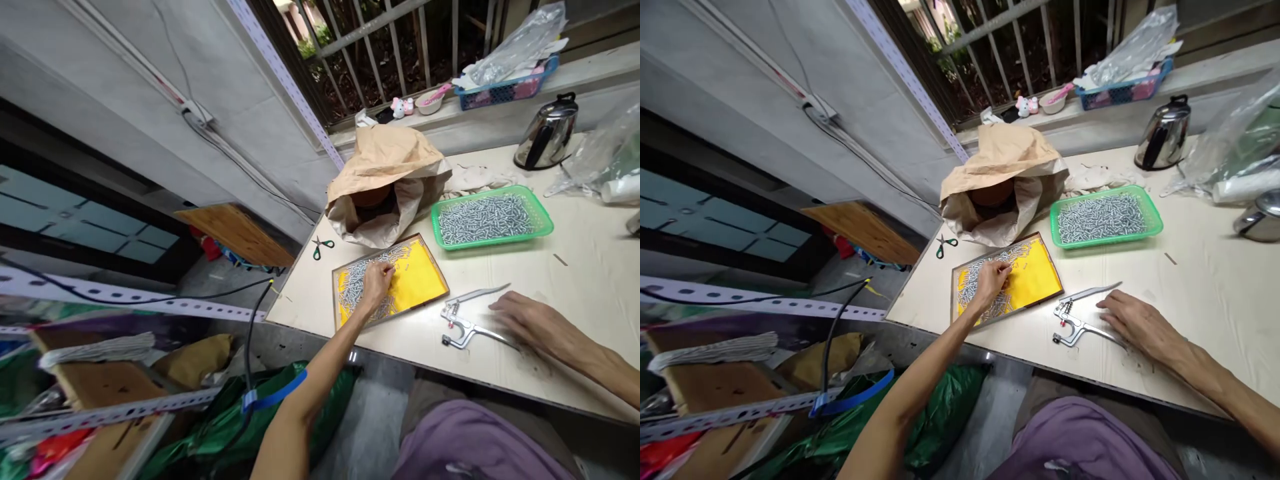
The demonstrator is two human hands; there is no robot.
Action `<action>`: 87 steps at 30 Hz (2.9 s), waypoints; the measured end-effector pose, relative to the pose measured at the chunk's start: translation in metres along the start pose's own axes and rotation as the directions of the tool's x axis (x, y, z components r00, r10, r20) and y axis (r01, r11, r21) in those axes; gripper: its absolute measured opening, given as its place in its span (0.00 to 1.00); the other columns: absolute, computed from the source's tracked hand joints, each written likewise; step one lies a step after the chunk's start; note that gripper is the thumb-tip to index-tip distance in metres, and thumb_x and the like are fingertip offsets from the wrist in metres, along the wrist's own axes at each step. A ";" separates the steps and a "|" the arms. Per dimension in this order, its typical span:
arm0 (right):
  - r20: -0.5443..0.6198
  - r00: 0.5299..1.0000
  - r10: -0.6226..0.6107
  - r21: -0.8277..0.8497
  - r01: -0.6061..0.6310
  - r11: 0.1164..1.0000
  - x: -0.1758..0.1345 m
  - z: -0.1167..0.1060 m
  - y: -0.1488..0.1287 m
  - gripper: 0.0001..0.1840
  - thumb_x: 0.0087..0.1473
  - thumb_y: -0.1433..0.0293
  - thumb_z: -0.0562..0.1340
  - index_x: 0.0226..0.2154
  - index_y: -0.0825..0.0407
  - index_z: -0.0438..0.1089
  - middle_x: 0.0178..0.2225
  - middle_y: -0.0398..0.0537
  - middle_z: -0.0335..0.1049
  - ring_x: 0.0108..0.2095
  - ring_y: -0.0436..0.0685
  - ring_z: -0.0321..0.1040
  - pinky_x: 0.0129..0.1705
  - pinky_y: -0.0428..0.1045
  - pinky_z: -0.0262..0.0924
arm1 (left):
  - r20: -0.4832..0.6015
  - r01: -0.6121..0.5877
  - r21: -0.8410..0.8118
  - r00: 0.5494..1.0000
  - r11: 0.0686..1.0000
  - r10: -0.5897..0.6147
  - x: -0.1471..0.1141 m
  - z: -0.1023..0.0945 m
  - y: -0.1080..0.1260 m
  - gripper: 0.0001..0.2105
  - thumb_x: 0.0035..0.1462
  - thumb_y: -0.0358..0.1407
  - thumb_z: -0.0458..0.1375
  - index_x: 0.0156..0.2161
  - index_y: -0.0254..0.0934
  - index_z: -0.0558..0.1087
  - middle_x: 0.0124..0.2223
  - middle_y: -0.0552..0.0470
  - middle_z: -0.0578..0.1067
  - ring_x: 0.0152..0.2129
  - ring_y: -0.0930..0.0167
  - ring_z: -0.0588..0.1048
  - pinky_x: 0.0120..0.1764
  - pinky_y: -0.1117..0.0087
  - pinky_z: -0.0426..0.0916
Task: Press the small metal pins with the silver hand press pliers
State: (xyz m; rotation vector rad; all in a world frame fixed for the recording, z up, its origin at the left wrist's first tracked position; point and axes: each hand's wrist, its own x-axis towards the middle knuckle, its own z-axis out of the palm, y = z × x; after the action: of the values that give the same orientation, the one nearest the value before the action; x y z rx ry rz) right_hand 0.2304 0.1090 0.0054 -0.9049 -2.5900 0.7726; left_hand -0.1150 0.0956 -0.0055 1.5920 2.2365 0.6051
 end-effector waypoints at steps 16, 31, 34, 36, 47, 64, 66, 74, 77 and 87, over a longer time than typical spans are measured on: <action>0.075 0.995 0.064 0.005 -0.064 0.998 -0.060 0.064 0.019 0.14 0.60 0.72 0.52 0.46 0.46 0.66 0.41 0.48 0.68 0.40 0.57 0.68 0.41 0.51 0.64 | 0.558 0.471 -0.300 0.792 0.829 -0.248 -0.096 0.064 0.057 0.09 0.44 0.37 0.66 0.26 0.31 0.77 0.20 0.56 0.72 0.18 0.77 0.66 0.23 0.76 0.57; 0.081 0.995 0.057 0.029 -0.059 0.998 -0.044 0.038 -0.012 0.15 0.53 0.81 0.50 0.39 0.49 0.63 0.37 0.48 0.64 0.33 0.54 0.62 0.34 0.48 0.57 | 0.795 0.336 -0.031 0.579 0.941 -0.180 -0.076 0.051 0.057 0.15 0.42 0.44 0.65 0.21 0.33 0.71 0.15 0.60 0.63 0.13 0.79 0.60 0.18 0.77 0.52; 0.129 0.988 0.085 -0.020 -0.083 0.996 -0.042 0.032 -0.018 0.13 0.53 0.82 0.49 0.35 0.50 0.62 0.36 0.49 0.64 0.32 0.54 0.61 0.32 0.48 0.56 | 0.787 0.342 -0.017 0.584 0.940 -0.198 -0.080 0.050 0.058 0.13 0.43 0.43 0.65 0.22 0.33 0.72 0.15 0.60 0.63 0.13 0.79 0.61 0.18 0.77 0.52; 0.130 0.988 0.078 -0.056 -0.072 0.996 -0.041 0.029 -0.023 0.14 0.53 0.82 0.49 0.34 0.50 0.62 0.35 0.49 0.64 0.31 0.55 0.61 0.31 0.48 0.55 | 0.792 0.358 -0.009 0.573 0.933 -0.212 -0.083 0.050 0.060 0.13 0.43 0.42 0.66 0.22 0.33 0.72 0.14 0.61 0.63 0.12 0.79 0.60 0.18 0.77 0.51; 0.042 0.999 0.011 -0.301 0.002 0.954 -0.046 0.049 -0.019 0.18 0.53 0.86 0.49 0.38 0.52 0.67 0.36 0.52 0.67 0.34 0.57 0.64 0.36 0.50 0.58 | 0.812 0.509 -0.063 0.526 0.858 -0.252 -0.094 0.052 0.061 0.15 0.45 0.41 0.66 0.21 0.34 0.67 0.12 0.62 0.60 0.10 0.81 0.57 0.16 0.77 0.50; 0.052 0.998 -0.036 -0.275 0.049 0.960 -0.022 0.040 0.015 0.28 0.51 0.57 0.66 0.51 0.54 0.66 0.56 0.64 0.63 0.55 0.71 0.58 0.48 0.61 0.59 | 0.836 0.580 0.045 0.424 0.814 -0.349 -0.101 0.050 0.063 0.17 0.41 0.43 0.70 0.20 0.33 0.70 0.15 0.60 0.66 0.10 0.82 0.60 0.16 0.77 0.51; 0.069 0.996 -0.061 -0.262 0.077 0.962 -0.012 0.038 0.025 0.43 0.44 0.53 0.69 0.58 0.54 0.60 0.62 0.65 0.56 0.62 0.74 0.50 0.54 0.67 0.54 | 0.836 0.582 0.036 0.428 0.812 -0.344 -0.103 0.049 0.064 0.16 0.41 0.43 0.70 0.20 0.33 0.71 0.14 0.61 0.66 0.10 0.82 0.59 0.16 0.77 0.51; 0.123 0.989 -0.078 -0.266 0.109 0.958 0.009 0.038 0.028 0.49 0.33 0.49 0.73 0.55 0.54 0.63 0.53 0.61 0.66 0.54 0.72 0.59 0.56 0.67 0.52 | 0.814 0.589 0.018 0.461 0.808 -0.353 -0.110 0.050 0.068 0.18 0.43 0.43 0.70 0.19 0.33 0.69 0.14 0.61 0.65 0.10 0.82 0.58 0.16 0.77 0.51; 0.148 0.988 -0.052 -0.320 0.097 0.942 0.010 0.033 0.022 0.43 0.32 0.50 0.74 0.48 0.55 0.67 0.45 0.57 0.69 0.46 0.68 0.63 0.51 0.62 0.57 | 0.804 0.578 0.023 0.474 0.816 -0.358 -0.112 0.050 0.070 0.18 0.46 0.43 0.68 0.19 0.33 0.69 0.14 0.61 0.64 0.10 0.82 0.58 0.17 0.77 0.51; 0.237 0.970 0.051 -0.344 0.035 0.938 -0.003 0.024 0.000 0.26 0.45 0.58 0.72 0.39 0.59 0.71 0.39 0.57 0.67 0.41 0.62 0.62 0.42 0.54 0.59 | 0.484 -0.235 0.092 0.860 0.968 0.163 -0.124 0.048 0.081 0.08 0.56 0.40 0.61 0.36 0.37 0.76 0.35 0.50 0.76 0.35 0.67 0.73 0.37 0.69 0.67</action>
State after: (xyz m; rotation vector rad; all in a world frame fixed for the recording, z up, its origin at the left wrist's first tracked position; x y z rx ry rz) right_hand 0.2222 0.0981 -0.0142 -0.9674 -3.0054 0.4560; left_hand 0.0141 0.0081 -0.0018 1.8234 1.7966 0.0719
